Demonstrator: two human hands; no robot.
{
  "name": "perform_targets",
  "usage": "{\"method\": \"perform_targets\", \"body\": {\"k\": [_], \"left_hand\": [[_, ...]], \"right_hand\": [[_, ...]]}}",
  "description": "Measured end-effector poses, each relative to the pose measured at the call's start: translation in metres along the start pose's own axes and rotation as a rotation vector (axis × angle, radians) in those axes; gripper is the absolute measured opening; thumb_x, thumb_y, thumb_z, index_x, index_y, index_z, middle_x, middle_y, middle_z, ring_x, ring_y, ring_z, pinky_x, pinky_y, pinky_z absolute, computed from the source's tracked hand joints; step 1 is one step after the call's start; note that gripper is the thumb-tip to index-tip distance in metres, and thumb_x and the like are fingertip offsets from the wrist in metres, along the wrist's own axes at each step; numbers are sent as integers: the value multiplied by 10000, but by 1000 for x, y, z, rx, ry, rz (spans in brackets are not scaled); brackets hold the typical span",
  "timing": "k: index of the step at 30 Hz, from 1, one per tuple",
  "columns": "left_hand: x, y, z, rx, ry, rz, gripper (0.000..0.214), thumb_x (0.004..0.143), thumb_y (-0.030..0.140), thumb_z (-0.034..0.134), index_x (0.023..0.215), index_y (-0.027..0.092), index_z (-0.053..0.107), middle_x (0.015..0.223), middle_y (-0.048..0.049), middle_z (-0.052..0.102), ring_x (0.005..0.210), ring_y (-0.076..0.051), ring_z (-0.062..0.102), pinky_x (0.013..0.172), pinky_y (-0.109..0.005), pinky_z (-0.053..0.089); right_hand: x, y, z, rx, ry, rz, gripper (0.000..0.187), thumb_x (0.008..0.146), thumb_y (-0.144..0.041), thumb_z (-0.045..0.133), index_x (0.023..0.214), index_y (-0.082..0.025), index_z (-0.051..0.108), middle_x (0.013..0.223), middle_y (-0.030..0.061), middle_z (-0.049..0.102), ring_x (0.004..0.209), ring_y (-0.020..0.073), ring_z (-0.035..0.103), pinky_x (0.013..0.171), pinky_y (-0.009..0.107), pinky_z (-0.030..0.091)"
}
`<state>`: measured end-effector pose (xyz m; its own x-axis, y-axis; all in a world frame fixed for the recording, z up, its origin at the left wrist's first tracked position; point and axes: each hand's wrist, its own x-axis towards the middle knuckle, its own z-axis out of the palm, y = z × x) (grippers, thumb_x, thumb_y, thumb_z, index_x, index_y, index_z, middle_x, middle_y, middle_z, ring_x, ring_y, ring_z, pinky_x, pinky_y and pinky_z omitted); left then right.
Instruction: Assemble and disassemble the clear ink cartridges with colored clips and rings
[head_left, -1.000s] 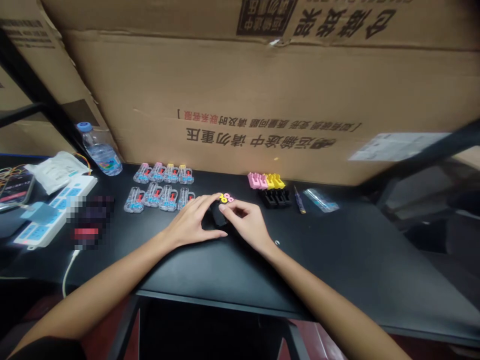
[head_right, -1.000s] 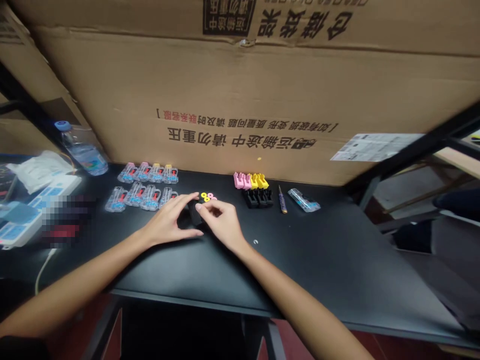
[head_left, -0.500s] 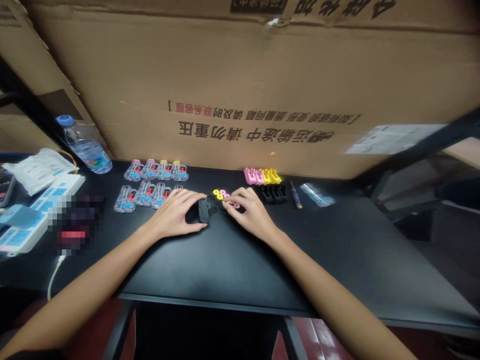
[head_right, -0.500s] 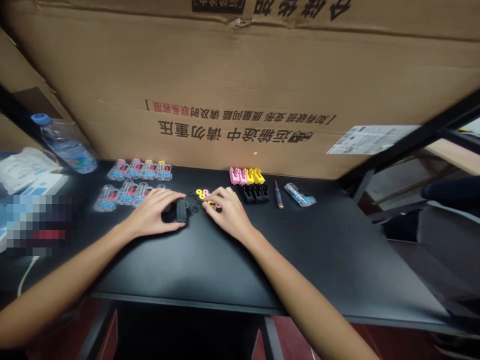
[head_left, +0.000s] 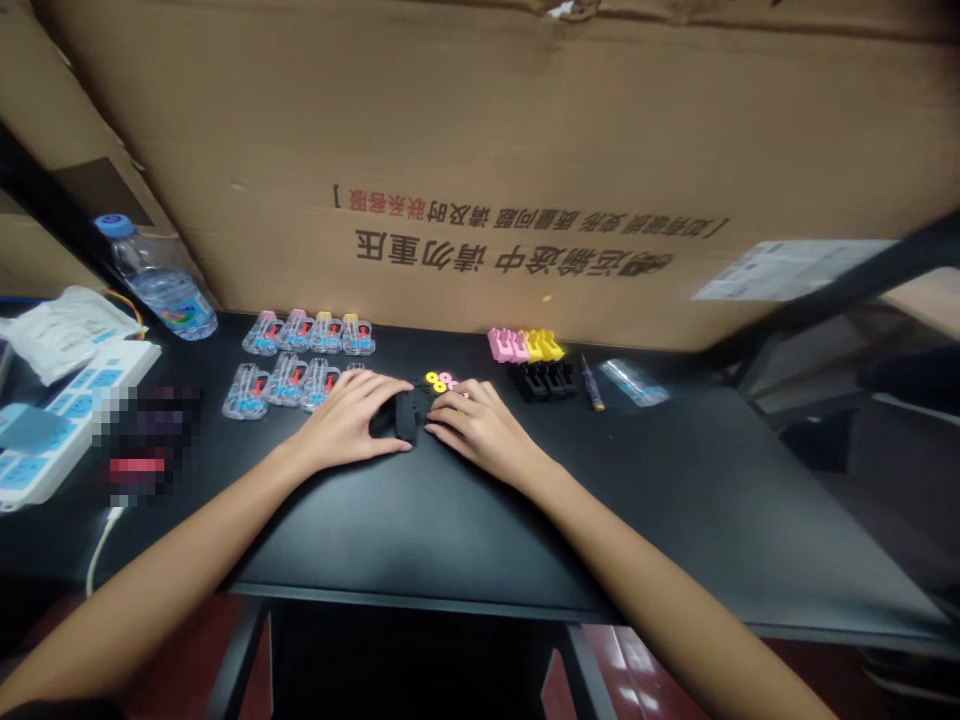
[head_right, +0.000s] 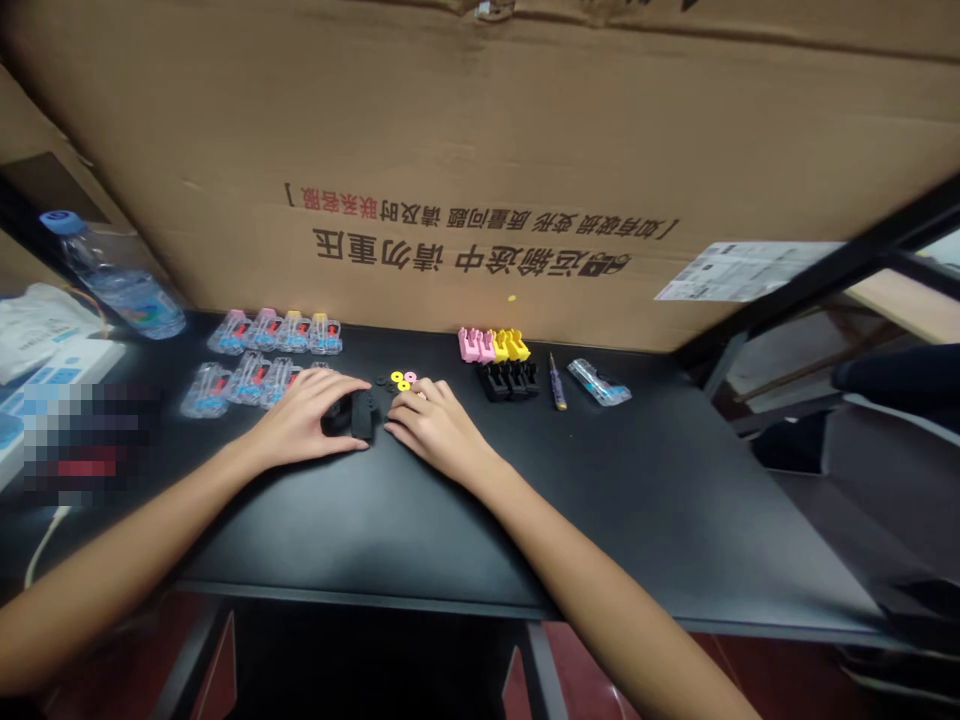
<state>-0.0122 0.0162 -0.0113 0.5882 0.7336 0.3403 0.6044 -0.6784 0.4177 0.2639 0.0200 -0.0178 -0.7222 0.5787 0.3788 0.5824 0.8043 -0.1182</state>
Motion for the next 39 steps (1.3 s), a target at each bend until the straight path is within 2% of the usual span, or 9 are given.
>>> {"method": "perform_targets", "body": {"k": [4, 8, 13, 19, 25, 29, 34, 36, 39], "left_hand": [[0, 1, -2, -15, 21, 0, 616, 892, 449, 832, 1427, 255, 597, 1398, -105, 714, 1286, -333, 628, 1167, -522, 424], [0, 3, -3, -32, 56, 4, 596, 900, 334, 772, 1451, 266, 556, 1437, -99, 700, 1304, -327, 623, 1197, -552, 409], [0, 6, -3, -82, 52, -24, 748, 887, 520, 819, 1520, 287, 494, 1492, -121, 670, 1357, -369, 611, 1255, -620, 362], [-1, 9, -4, -134, -5, -18, 773, 998, 589, 684, 1627, 299, 339, 1622, -148, 571, 1445, -385, 559, 1304, -671, 289], [-6, 11, -4, -330, -59, -53, 787, 990, 690, 632, 1588, 244, 382, 1575, -197, 579, 1456, -402, 532, 1200, -603, 463], [-6, 17, -6, -530, -62, -52, 769, 1002, 762, 539, 1557, 246, 410, 1533, -184, 595, 1405, -386, 590, 1184, -570, 481], [-2, 27, -10, -709, -8, -94, 811, 1002, 857, 344, 1490, 241, 543, 1470, -171, 628, 1449, -399, 549, 1218, -587, 450], [-2, 29, -10, -787, 0, -106, 770, 1011, 838, 362, 1474, 249, 541, 1487, -170, 622, 1464, -388, 547, 1238, -587, 438], [-1, 30, -5, -868, 15, -90, 641, 1015, 728, 553, 1455, 270, 463, 1520, -168, 612, 1433, -349, 598, 1224, -561, 471]], "right_hand": [[0, -4, 0, 5, -4, -38, 220, 1114, -311, 599, 1137, -199, 787, 1096, 87, 830, 1049, 285, 626, 866, 423, 450], [0, -3, 1, -7, 6, -8, 215, 1108, -275, 594, 1207, -216, 775, 1100, 94, 835, 1041, 299, 637, 856, 429, 462], [-1, 1, 4, 119, 11, 61, 230, 1094, -277, 616, 1259, -219, 764, 1104, 117, 805, 1020, 289, 670, 888, 432, 516], [-3, 1, 6, 203, 20, 64, 234, 1111, -292, 581, 1194, -219, 788, 1071, 114, 792, 990, 274, 718, 886, 442, 561], [-2, -6, -4, 436, 190, 167, 192, 1086, -313, 627, 1145, -246, 797, 1063, 94, 782, 912, 238, 746, 848, 390, 625], [-1, -10, -7, 479, 221, 177, 211, 1091, -331, 621, 1167, -248, 799, 1015, 84, 766, 850, 215, 737, 797, 355, 624], [1, -12, -7, 508, 340, 212, 198, 1071, -342, 654, 1151, -270, 821, 1034, 87, 793, 890, 238, 756, 840, 397, 638], [2, -12, -7, 519, 369, 235, 176, 1054, -348, 684, 1104, -269, 833, 1009, 84, 805, 872, 240, 761, 834, 402, 645], [3, -13, -9, 559, 391, 282, 154, 1029, -338, 720, 1072, -263, 847, 993, 80, 818, 868, 237, 769, 838, 403, 652]]}}
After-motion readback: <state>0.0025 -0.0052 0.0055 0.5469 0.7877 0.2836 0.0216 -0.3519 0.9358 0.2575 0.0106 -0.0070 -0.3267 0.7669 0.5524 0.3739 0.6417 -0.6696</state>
